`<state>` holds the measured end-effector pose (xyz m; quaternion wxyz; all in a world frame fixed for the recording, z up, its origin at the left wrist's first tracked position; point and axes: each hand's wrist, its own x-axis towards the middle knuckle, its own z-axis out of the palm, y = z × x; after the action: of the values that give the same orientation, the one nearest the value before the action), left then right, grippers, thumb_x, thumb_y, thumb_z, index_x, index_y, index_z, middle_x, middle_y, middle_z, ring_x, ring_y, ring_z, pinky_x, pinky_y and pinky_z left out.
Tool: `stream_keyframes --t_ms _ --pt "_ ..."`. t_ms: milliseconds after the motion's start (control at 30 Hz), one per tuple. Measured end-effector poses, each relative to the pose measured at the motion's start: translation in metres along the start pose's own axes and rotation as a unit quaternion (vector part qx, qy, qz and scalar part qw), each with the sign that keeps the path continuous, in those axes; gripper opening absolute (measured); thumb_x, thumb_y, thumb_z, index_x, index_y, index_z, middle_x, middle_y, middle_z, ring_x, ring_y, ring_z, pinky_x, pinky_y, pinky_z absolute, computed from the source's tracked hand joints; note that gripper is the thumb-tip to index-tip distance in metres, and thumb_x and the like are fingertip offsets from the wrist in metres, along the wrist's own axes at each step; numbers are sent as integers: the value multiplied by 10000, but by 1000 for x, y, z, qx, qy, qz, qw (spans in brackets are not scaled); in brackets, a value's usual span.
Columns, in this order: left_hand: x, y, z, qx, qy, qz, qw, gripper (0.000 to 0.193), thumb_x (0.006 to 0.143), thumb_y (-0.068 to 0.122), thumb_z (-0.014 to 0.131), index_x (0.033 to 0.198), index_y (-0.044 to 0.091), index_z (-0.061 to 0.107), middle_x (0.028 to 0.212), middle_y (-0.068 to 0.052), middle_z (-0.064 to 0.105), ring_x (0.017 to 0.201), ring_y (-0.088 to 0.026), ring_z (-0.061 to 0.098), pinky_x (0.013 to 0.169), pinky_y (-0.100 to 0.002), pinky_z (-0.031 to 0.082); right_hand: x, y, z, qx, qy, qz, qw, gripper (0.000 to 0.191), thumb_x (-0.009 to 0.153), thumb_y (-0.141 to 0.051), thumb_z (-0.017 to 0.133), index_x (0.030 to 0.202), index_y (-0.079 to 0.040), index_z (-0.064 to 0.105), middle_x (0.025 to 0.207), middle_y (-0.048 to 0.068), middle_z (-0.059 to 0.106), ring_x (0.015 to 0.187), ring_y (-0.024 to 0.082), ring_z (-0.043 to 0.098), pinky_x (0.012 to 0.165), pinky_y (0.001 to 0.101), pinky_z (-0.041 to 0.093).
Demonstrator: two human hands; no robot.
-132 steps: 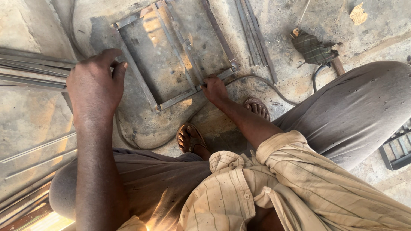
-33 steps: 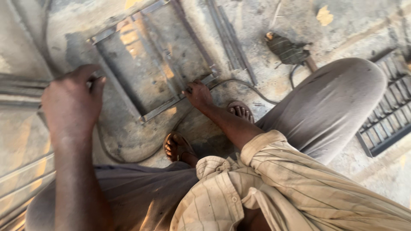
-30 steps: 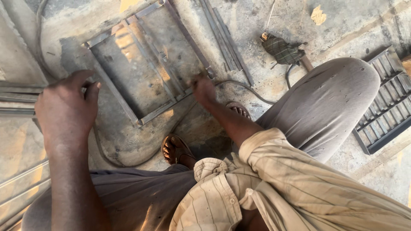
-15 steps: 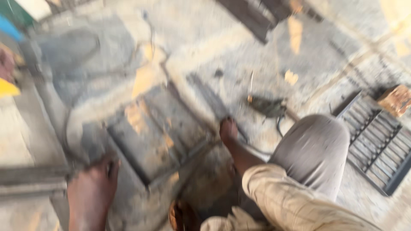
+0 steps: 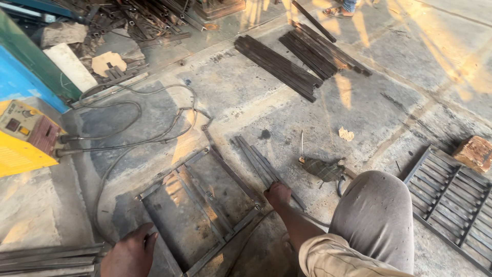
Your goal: The person assembles a rectangular metal frame by placing short metal bars between two longer side rails on the floor. The person arranges the bars one by one to form a ladder-like structure.
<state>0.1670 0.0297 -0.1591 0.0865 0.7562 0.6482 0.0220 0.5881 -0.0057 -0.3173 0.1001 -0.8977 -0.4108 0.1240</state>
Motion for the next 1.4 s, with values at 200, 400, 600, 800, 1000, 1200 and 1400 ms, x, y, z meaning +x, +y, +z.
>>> stream_keyframes --t_ms 200,400,600,800,1000,1200,1400 --pt "-1 16 -23 -7 -4 7 1000 371 904 470 670 1246 331 706 1041 -77 801 969 -323 781 867 -484 635 -1 -24 -24 137 -30 19 990 350 897 -372 677 996 -48 762 1052 227 750 980 407 725 868 548 578" --pt "-9 19 -26 -14 14 29 999 361 899 443 672 1216 275 712 1010 -110 789 927 -366 769 820 -515 630 -2 -45 -34 203 -33 25 978 402 940 -414 659 995 -34 780 980 253 758 958 428 735 862 538 575" --pt "-14 27 -32 -5 46 56 997 323 919 442 659 1176 258 726 961 -130 783 884 -376 762 777 -514 629 3 -64 -24 193 35 0 981 383 949 -415 641 972 -49 751 946 229 726 904 441 695 772 581 545" --pt "-27 30 -37 -40 93 119 988 265 917 333 692 1114 165 749 992 -136 772 861 -388 739 715 -524 601 -30 -75 23 184 36 -133 973 435 1047 -432 556 934 -25 657 798 223 696 732 431 678 658 576 539" --pt "-35 40 -50 -37 51 83 995 297 946 333 730 1204 186 746 949 -117 786 842 -339 759 727 -481 602 -55 -79 52 194 5 -199 961 365 1034 -382 574 990 -32 668 790 220 692 732 437 691 650 585 561" --pt "-40 39 -52 1 79 110 991 303 964 335 745 1222 177 763 931 -106 785 819 -326 759 713 -462 598 -70 -79 75 116 -51 -162 979 313 1052 -365 580 1029 -66 668 785 187 693 665 404 704 585 576 568" --pt "-39 39 -48 27 69 109 991 289 975 304 768 1222 156 764 926 -86 791 779 -267 770 716 -431 608 -65 -83 78 88 -28 -212 973 299 995 -378 651 961 -86 704 824 149 720 737 351 715 636 540 575"
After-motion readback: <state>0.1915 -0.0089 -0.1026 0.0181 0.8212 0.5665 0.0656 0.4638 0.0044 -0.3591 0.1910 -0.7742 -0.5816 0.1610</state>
